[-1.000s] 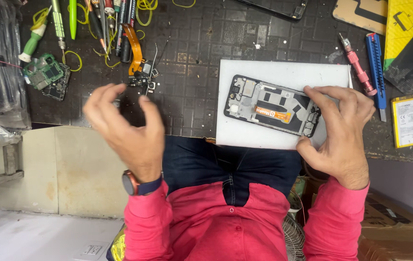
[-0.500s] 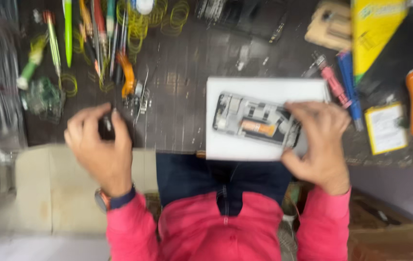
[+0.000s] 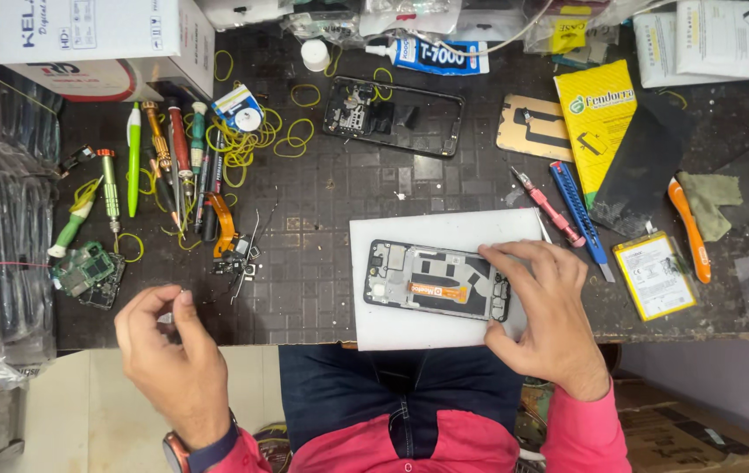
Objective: The person disassembles a smartphone, removes the motherboard, applies adhesive to the phone frame, and reattaches a ribbon cable using tweezers. The work is performed on a cluttered workbench with various tools visible.
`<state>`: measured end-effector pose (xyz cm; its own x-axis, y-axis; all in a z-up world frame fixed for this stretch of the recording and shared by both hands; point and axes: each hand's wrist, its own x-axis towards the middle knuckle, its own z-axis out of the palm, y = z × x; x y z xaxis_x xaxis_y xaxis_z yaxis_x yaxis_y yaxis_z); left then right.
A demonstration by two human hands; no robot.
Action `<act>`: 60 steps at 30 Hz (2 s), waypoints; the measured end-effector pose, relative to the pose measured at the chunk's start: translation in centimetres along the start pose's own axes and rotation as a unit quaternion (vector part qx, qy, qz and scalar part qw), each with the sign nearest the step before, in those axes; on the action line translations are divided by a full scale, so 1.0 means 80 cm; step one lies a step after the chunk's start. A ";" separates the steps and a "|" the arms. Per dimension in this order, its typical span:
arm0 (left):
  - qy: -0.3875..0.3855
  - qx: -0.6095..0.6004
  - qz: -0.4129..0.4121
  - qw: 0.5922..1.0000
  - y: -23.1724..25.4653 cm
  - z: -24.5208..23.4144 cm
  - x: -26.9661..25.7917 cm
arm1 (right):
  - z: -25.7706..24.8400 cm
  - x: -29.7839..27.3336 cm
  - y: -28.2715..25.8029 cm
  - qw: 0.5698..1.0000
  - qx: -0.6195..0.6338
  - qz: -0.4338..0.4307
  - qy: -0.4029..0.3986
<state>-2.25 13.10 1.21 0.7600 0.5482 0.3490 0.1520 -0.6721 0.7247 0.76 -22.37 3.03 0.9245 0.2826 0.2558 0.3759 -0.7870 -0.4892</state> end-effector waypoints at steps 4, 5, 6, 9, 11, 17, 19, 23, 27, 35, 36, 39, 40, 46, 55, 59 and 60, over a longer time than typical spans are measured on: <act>-0.021 -0.193 -0.031 0.980 0.023 0.009 -0.016 | -0.001 0.002 0.000 1.000 0.003 -0.004 -0.001; -0.033 -0.274 -0.042 0.960 0.030 0.013 -0.020 | -0.001 0.002 0.000 1.000 0.004 -0.003 -0.002; -0.045 -0.282 -0.042 0.957 0.037 0.018 -0.025 | -0.002 0.002 0.000 1.000 0.005 -0.003 -0.002; -0.095 -0.305 -0.035 0.947 0.065 0.037 -0.035 | -0.002 0.002 0.000 1.000 0.006 0.000 -0.003; -0.144 -0.318 -0.017 0.937 0.086 0.050 -0.036 | -0.001 0.002 -0.001 1.000 0.004 0.000 -0.002; -0.246 -0.311 0.099 0.913 0.144 0.088 -0.031 | -0.005 0.005 -0.010 0.999 0.001 0.009 0.037; -0.285 -0.322 0.125 0.894 0.154 0.099 -0.030 | -0.002 0.005 -0.017 0.996 -0.033 0.024 0.081; -0.315 -0.318 0.217 0.868 0.155 0.119 -0.032 | 0.007 0.014 -0.023 0.990 0.008 -0.021 0.142; -0.332 -0.306 0.254 0.855 0.150 0.131 -0.028 | 0.022 0.029 -0.027 0.984 0.073 -0.032 0.161; -0.377 -0.280 0.291 0.834 0.143 0.136 -0.030 | 0.030 0.026 -0.017 0.981 0.144 -0.006 0.130; -0.381 -0.279 0.290 0.832 0.141 0.135 -0.031 | 0.031 0.024 -0.017 0.981 0.139 -0.006 0.134; -0.381 -0.278 0.291 0.833 0.146 0.137 -0.031 | 0.029 0.022 -0.019 0.980 0.132 -0.005 0.150; -0.380 -0.277 0.289 0.834 0.147 0.136 -0.032 | 0.029 0.025 -0.019 0.978 0.133 -0.008 0.158; -0.379 -0.302 0.274 0.831 0.142 0.143 -0.034 | 0.035 0.023 -0.016 0.976 0.138 -0.018 0.166; -0.373 -0.323 0.269 0.827 0.136 0.138 -0.033 | 0.030 0.025 -0.022 0.978 0.143 -0.018 0.149; -0.381 -0.321 0.261 0.827 0.132 0.139 -0.035 | 0.034 0.018 -0.019 0.977 0.161 0.012 0.137; -0.381 -0.317 0.260 0.829 0.133 0.139 -0.034 | 0.035 0.018 -0.018 0.977 0.163 0.015 0.139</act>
<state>4.31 -1.08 1.34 0.8342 -0.3686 0.4101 -0.4997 -0.1910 0.8449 1.69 -19.27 1.77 0.8998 0.0669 0.4311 0.3905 -0.5641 -0.7276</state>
